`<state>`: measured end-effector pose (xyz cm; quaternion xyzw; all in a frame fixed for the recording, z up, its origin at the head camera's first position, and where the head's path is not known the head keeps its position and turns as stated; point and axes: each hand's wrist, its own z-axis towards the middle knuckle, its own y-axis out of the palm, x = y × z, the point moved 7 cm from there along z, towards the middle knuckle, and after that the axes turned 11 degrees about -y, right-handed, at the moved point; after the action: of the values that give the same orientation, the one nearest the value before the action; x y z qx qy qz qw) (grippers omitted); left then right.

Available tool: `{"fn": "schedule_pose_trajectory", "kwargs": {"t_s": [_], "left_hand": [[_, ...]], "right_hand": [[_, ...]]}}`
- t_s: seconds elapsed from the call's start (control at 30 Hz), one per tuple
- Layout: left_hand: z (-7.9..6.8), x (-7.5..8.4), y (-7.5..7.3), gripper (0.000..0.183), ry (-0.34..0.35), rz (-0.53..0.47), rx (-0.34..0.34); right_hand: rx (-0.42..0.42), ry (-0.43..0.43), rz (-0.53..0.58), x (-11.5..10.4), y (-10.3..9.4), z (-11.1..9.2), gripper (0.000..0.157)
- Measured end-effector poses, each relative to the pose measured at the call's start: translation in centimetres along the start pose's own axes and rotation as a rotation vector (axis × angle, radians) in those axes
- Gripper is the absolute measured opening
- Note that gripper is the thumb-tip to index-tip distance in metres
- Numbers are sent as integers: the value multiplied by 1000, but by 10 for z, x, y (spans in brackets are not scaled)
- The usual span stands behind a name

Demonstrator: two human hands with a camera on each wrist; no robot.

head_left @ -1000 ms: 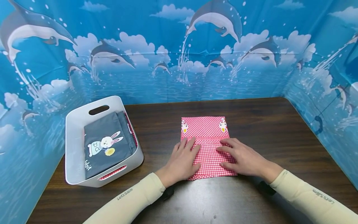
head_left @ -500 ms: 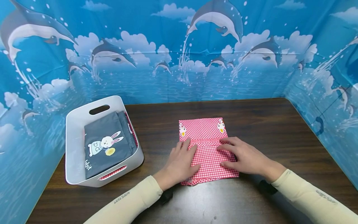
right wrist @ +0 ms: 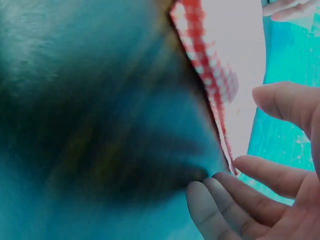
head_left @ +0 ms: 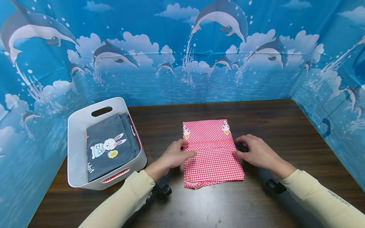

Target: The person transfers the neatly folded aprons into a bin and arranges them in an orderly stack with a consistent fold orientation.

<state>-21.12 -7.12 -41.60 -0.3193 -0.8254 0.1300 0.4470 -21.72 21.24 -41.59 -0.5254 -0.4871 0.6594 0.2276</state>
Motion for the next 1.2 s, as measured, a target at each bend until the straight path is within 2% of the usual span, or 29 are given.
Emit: {"fn": "schedule_pose_trajectory", "kwargs": {"t_s": [0.23, 0.37, 0.47, 0.57, 0.7, 0.8, 1.0, 1.2], "left_hand": [[2, -3, -1, 58, -38, -39, 5], [5, -2, 2, 52, -29, -41, -10], [6, -1, 3, 47, -28, -58, -10], [6, -2, 3, 45, -31, -100, -15], [7, -4, 2, 44, -40, -209, -38], [7, -6, 0, 44, -51, -270, -30], [5, -7, -4, 37, -80, -292, 19], [4, -8, -6, 41, -112, -348, 23]], "right_hand": [[0, -14, 27, -9, 12, 0, 60], [9, -37, 31, -19, 16, 1, 63], [14, -23, 51, -21, 16, 0, 64], [12, 5, 104, -20, 15, 0, 64], [9, 50, 202, -16, 14, -1, 63], [2, 105, 281, -11, 16, -1, 68], [-41, 240, 430, -3, 21, -5, 84], [-75, 292, 555, -2, 25, -6, 87]]}}
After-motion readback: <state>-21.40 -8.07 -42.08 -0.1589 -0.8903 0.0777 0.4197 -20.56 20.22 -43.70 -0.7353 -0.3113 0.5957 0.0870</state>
